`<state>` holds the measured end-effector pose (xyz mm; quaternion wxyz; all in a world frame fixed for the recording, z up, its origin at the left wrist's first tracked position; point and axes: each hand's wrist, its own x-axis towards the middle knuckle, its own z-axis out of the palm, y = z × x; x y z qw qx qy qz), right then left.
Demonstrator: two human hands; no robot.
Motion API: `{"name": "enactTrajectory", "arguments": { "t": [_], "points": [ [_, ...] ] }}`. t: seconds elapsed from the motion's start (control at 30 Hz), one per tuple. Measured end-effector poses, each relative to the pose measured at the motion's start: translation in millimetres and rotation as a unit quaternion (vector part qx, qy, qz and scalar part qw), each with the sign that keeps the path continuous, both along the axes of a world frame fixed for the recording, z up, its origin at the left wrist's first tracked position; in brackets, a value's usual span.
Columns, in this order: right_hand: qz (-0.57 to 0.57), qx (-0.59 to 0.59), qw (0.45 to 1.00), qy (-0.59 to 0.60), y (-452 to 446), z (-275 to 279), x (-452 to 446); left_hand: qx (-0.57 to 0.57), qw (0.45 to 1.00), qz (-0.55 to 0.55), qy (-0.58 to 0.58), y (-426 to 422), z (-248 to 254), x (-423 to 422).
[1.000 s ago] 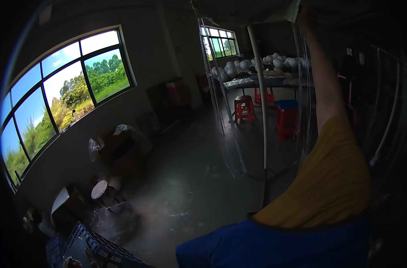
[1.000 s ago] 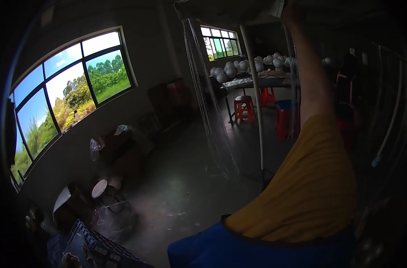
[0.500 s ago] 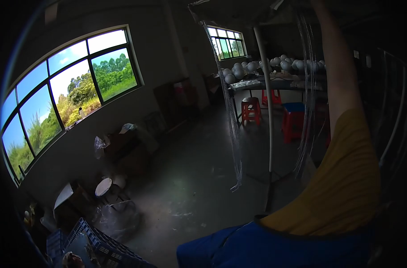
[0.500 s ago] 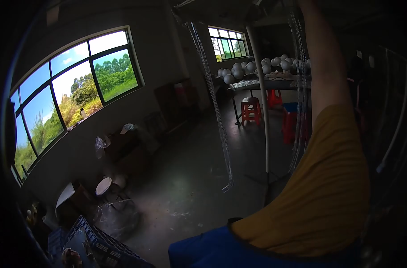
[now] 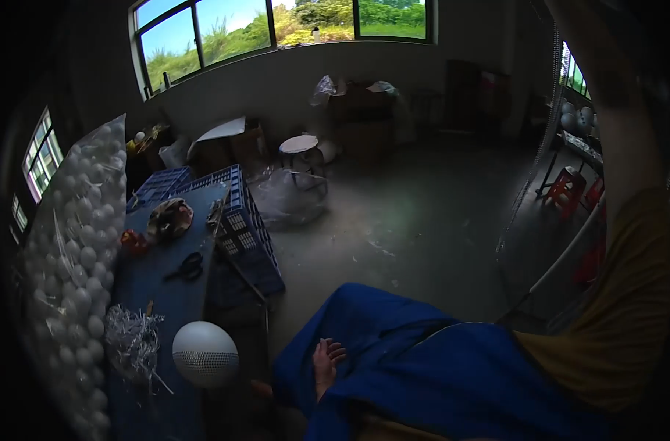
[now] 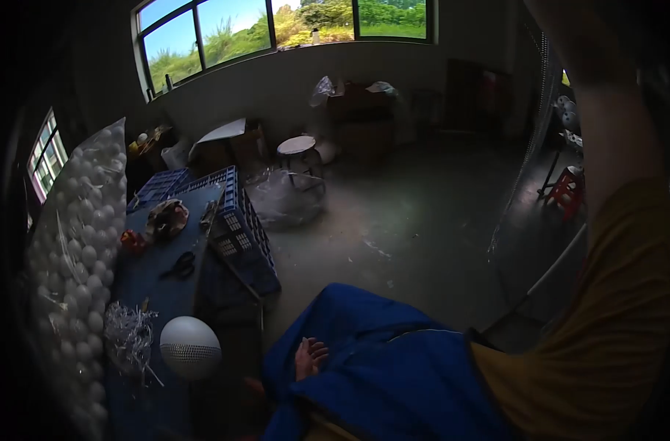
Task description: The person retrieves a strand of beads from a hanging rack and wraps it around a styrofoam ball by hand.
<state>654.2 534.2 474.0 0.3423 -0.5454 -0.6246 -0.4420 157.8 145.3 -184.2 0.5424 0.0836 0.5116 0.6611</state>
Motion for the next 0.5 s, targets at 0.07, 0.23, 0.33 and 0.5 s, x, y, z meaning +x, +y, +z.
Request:
{"name": "enactTrajectory", "arguments": {
  "t": [0.07, 0.23, 0.33, 0.5],
  "points": [
    [0.081, -0.035, 0.996, -0.025, 43, -3, -88, 0.001, 0.997, -0.008, 0.071, -17, -10, 5],
    [0.201, -0.119, 0.97, -0.074, 75, -47, -230, -0.013, 0.989, 0.091, 0.114, -68, 15, 12],
    [0.251, -0.173, 0.948, -0.097, 96, -83, -302, 0.025, 0.985, 0.149, 0.088, -100, 5, 20],
    [0.27, -0.205, 0.94, -0.03, 88, -160, -380, 0.067, 0.983, 0.167, 0.045, -121, 13, 19]
  ]
}}
